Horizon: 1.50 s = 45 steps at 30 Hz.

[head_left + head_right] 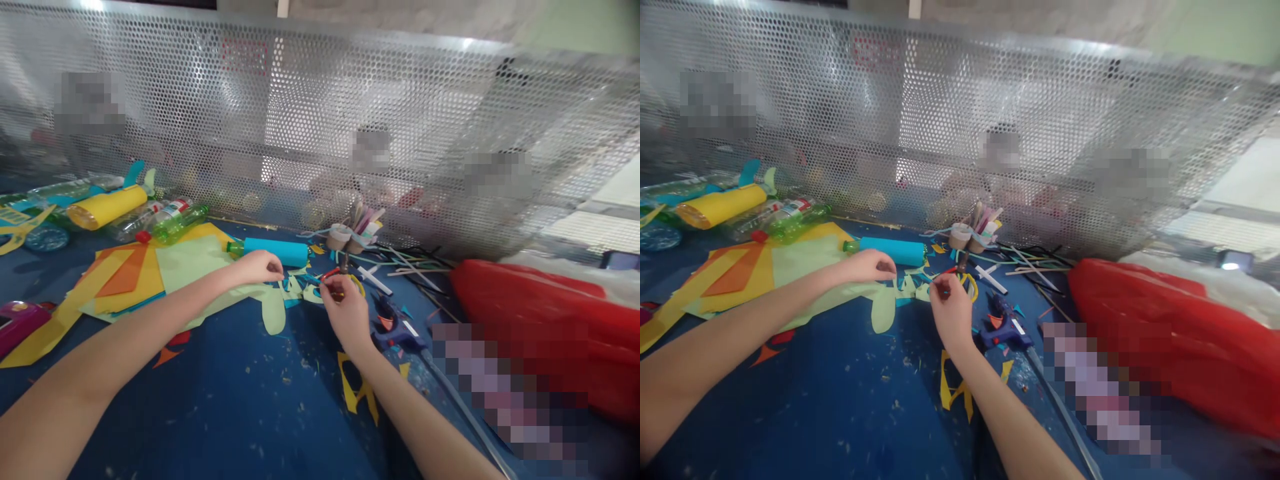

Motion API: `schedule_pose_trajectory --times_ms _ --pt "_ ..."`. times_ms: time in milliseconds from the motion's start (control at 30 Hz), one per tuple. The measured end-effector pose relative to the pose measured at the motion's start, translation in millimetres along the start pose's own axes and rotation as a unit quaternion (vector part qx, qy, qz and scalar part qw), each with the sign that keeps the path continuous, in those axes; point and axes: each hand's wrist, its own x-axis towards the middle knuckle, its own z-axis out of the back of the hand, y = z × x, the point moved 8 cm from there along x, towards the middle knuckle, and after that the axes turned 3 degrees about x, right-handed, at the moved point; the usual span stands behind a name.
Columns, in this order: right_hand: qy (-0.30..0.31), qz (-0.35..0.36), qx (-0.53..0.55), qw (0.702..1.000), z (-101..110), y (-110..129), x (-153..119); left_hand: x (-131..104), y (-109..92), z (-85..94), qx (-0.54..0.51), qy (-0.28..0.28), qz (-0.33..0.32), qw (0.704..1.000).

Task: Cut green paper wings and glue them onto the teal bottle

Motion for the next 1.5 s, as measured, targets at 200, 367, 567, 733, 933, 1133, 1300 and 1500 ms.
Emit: schedule_pose_trajectory --times_ms 200,367,567,733,933,1133,1300,1500 --pt "0.078 0.039 -0.131 0.988 -16.5 4.0 -6.4 -4.8 -3.1 -6.2 0.112 0.056 -0.042 0.991" --pt "0.109 0.031 -0.142 0.983 -24.3 -7.8 -6.7 -6.1 -21.1 -18.5 0.157 0.032 -0.065 0.985" --pt "0.093 0.034 -0.078 0.992 -19.4 -2.9 -5.1 -8.1 -28.4 -37.9 0.173 0.005 -0.103 0.980" --pt "-0.036 0.060 -0.135 0.988 13.0 5.3 7.1 -4.2 -20.9 -34.3 0.154 -0.039 -0.134 0.978" --pt "0.019 0.082 -0.316 0.945 20.7 -3.6 18.8 -1.8 -15.8 -18.3 0.089 -0.095 -0.077 0.988" --pt "0.084 0.080 -0.417 0.902 8.4 -2.6 9.7 -5.7 -32.9 -27.9 0.033 -0.032 -0.134 0.990" --pt "0.109 0.088 -0.477 0.868 1.2 1.4 4.5 -3.3 -22.4 -20.0 0.074 -0.069 -0.108 0.989" --pt "0.091 0.092 -0.513 0.849 3.6 2.9 5.3 1.0 2.2 -5.5 0.104 -0.117 -0.064 0.986"
